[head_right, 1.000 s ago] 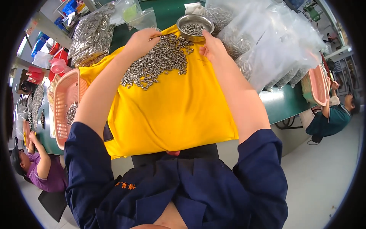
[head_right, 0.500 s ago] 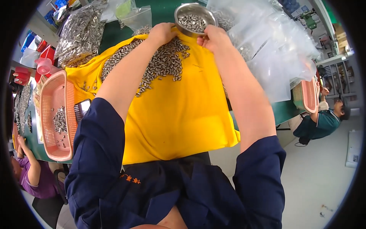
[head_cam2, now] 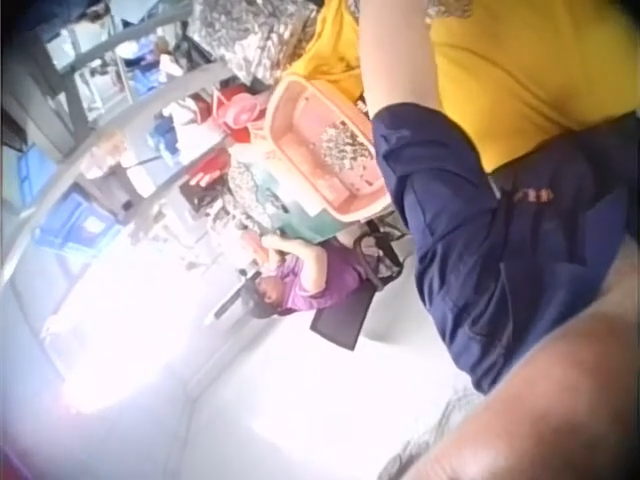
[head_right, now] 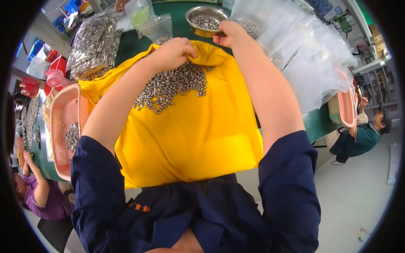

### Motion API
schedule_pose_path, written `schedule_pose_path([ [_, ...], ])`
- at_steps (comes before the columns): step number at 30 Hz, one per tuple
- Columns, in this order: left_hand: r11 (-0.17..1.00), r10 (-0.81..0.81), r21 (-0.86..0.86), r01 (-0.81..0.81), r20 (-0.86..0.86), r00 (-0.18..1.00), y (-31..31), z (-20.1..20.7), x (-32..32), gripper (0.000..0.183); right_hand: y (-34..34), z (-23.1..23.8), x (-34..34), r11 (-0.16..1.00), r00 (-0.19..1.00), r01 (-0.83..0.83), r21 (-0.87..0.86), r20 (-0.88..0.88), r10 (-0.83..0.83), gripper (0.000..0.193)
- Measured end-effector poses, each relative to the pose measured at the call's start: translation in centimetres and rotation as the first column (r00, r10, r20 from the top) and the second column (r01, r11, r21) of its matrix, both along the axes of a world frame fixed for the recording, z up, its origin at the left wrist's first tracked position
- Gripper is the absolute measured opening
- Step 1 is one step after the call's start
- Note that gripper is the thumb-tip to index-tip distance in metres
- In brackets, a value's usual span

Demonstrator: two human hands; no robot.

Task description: Sorting and inspecting small metal hardware components on a workbench.

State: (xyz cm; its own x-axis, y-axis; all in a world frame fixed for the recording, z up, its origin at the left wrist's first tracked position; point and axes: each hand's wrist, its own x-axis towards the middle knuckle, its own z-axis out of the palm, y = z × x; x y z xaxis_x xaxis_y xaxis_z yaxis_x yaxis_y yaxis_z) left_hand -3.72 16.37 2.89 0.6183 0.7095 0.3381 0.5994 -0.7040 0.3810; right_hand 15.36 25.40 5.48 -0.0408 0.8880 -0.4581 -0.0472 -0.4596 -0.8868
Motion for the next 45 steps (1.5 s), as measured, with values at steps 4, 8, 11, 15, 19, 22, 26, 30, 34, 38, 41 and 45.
schedule_pose_path([
  [4, 0.997, -0.063, 0.05, 0.063, -0.003, 0.998, -2.0, 0.1, 0.8, 0.018, 0.0, -2.8, -0.6, 1.0, 0.999, 0.011, -0.006, 0.035, -0.011, 0.017],
  [8, 0.979, -0.081, -0.169, 0.112, 0.177, 0.981, -2.0, -0.2, 0.6, 0.019, -1.7, -3.4, -1.1, 0.995, 0.996, 0.088, 0.05, 0.031, -0.089, 0.019],
  [11, 0.983, 0.018, -0.182, 0.025, 0.229, 0.973, -1.7, 0.5, 0.2, 0.023, -2.9, -2.0, 0.5, 0.926, 0.667, -0.237, 0.295, 0.742, -0.065, 0.041],
  [15, 0.98, 0.149, -0.156, -0.125, 0.154, 0.977, -1.3, 0.9, -1.7, 0.02, -7.6, -0.8, -1.5, 0.498, 0.644, -0.576, 0.648, 0.735, -0.213, 0.054],
  [19, 0.948, 0.262, -0.234, -0.218, 0.178, 0.949, -2.6, 2.2, -2.2, 0.02, -10.4, -2.0, -3.2, 0.321, 0.481, -0.797, 0.512, 0.859, -0.177, 0.051],
  [22, 0.953, 0.283, -0.159, -0.258, 0.163, 0.945, -3.1, 2.9, -3.9, 0.027, -9.9, -2.2, -2.6, 0.477, 0.461, -0.706, 0.524, 0.851, -0.253, 0.024],
  [26, 0.889, 0.457, 0.034, -0.456, -0.113, 0.882, -4.1, 1.5, -10.4, 0.043, -9.8, -2.2, -1.1, 0.592, 0.603, -0.51, 0.624, 0.75, -0.272, 0.021],
  [30, 0.8, 0.593, 0.077, -0.595, -0.254, 0.764, -4.7, -2.2, -14.5, 0.048, -9.6, -2.1, -0.7, 0.663, 0.678, -0.388, 0.64, 0.686, -0.266, 0.024],
  [34, 0.72, 0.651, -0.02, -0.694, -0.328, 0.684, -5.5, -2.4, -13.7, 0.035, -10.2, -1.5, -0.2, 0.691, 0.747, -0.321, 0.647, 0.622, -0.236, 0.025],
  [38, 0.653, 0.745, -0.039, -0.756, -0.141, 0.652, -7.3, -1.4, -12.8, 0.019, -10.3, -1.6, -0.1, 0.691, 0.764, -0.32, 0.648, 0.608, -0.216, 0.024],
  [41, 0.668, 0.744, -0.093, -0.738, 0.101, 0.661, -8.4, -0.9, -12.0, 0.018, -10.6, -2.0, -0.1, 0.702, 0.757, -0.296, 0.647, 0.608, -0.241, 0.024],
  [45, 0.676, 0.733, -0.164, -0.719, 0.248, 0.633, -9.1, 0.3, -12.0, 0.019, -9.3, -2.1, 0.7, 0.701, 0.845, -0.199, 0.684, 0.482, -0.23, 0.026],
])
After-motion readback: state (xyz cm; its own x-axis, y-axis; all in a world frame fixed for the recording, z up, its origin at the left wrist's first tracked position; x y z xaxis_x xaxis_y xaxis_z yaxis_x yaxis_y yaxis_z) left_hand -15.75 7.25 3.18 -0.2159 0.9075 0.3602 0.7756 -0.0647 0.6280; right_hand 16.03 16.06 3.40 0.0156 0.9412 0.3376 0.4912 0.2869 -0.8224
